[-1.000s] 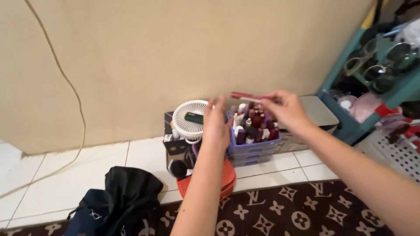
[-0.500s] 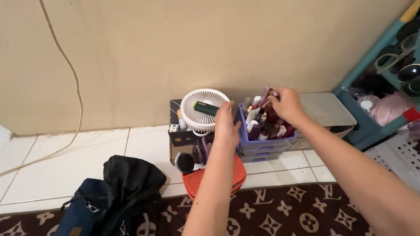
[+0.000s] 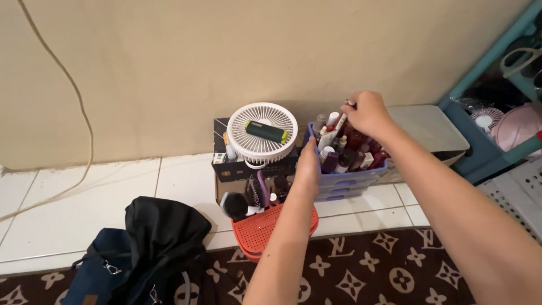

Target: Organizing various makeup products, accessories, and bags on the floor and in storage bins.

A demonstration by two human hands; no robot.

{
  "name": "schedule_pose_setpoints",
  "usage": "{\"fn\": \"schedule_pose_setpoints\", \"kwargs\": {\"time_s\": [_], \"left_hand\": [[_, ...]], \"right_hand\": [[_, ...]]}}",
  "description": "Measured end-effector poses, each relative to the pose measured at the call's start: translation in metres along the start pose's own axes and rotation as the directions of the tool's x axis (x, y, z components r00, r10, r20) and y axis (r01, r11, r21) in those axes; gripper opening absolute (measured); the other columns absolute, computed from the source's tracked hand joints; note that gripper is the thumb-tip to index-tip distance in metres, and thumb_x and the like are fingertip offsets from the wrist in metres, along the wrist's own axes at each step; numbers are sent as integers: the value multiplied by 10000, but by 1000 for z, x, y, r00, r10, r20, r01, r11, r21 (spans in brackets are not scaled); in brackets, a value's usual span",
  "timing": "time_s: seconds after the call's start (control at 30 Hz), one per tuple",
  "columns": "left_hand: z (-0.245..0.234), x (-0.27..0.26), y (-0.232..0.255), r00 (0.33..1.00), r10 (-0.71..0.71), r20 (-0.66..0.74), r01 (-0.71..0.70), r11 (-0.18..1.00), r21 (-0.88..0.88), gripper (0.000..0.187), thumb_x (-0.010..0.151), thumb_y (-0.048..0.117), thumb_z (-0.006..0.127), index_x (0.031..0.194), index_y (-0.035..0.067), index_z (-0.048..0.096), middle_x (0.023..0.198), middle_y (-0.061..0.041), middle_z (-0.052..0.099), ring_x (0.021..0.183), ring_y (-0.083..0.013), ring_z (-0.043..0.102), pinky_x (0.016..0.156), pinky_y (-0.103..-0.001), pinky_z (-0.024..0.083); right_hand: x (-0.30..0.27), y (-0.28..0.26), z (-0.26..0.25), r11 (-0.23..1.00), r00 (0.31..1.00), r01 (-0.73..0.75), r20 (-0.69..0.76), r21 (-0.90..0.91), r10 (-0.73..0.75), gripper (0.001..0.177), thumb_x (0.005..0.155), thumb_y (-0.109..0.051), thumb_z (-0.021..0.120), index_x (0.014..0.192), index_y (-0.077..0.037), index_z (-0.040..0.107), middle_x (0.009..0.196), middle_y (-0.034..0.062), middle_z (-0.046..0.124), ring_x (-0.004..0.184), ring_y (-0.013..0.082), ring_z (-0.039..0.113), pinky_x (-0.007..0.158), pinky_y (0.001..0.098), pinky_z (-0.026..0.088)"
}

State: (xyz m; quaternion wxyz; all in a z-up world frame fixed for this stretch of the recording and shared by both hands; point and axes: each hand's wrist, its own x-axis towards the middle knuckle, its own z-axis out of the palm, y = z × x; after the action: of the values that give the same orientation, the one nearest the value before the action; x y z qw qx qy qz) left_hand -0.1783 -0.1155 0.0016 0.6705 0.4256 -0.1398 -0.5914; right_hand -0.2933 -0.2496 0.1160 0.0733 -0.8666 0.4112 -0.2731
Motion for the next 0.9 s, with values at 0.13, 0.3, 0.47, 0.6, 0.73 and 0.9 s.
{"fn": "schedule_pose_setpoints", "kwargs": {"time_s": [0.13, 0.3, 0.47, 0.6, 0.73, 0.9], "left_hand": [[22, -39, 32, 969, -220, -116, 232, 967, 105, 774, 1020, 625, 364, 1622, 141, 309, 1614, -80, 350, 1487, -220, 306, 1183, -411, 218], [-1, 20, -20, 993, 107, 40, -113, 973, 199, 750, 1027, 562, 354, 1554, 31, 408, 1583, -92, 465, 1470, -229, 411, 1178, -328, 275], [4, 7, -10, 995, 85, 60, -95, 980, 177, 741, 1034, 572, 315, 1524, 35, 456, 1516, -106, 541, 1397, -233, 485, 1163, -340, 307], [6, 1, -6, 998, 31, 46, -38, 989, 144, 726, 1038, 578, 306, 1522, 59, 458, 1505, -86, 550, 1398, -205, 484, 1172, -326, 285], [2, 10, -17, 993, 87, 78, -97, 986, 136, 741, 1031, 588, 286, 1527, 63, 448, 1513, -69, 538, 1406, -201, 476, 1178, -342, 284], [-2, 3, -15, 995, 80, 67, -90, 984, 153, 908, 992, 713, 154, 1503, 49, 503, 1478, -131, 575, 1380, -228, 480, 1155, -337, 289]], "right_hand": [[-4, -7, -9, 1000, 1000, 6, 0, 21, -6, 250, 866, -216, 785, 970, 11, 768, 872, 252, 719, 844, 409, 712, 780, 464, 558], [-12, -27, -40, 986, 993, -119, 4, 121, 119, 231, 917, -226, 751, 984, -5, 750, 795, 199, 727, 735, 326, 742, 699, 422, 563], [-51, -43, -65, 993, 994, -66, -76, 98, 73, 213, 955, -202, 747, 991, 8, 744, 761, 205, 707, 671, 312, 704, 647, 412, 536], [-68, -52, -83, 994, 983, -2, -183, 112, 22, 197, 962, -180, 739, 1028, 6, 739, 763, 188, 699, 634, 273, 677, 604, 396, 515], [-77, -60, -78, 996, 988, -30, -150, 89, 43, 188, 954, -171, 744, 1009, 9, 738, 728, 186, 680, 585, 284, 644, 578, 412, 494], [-73, -84, -61, 983, 994, 17, -110, 185, 4, 169, 924, -134, 746, 1010, 8, 716, 746, 200, 670, 610, 334, 629, 587, 427, 484]]}}
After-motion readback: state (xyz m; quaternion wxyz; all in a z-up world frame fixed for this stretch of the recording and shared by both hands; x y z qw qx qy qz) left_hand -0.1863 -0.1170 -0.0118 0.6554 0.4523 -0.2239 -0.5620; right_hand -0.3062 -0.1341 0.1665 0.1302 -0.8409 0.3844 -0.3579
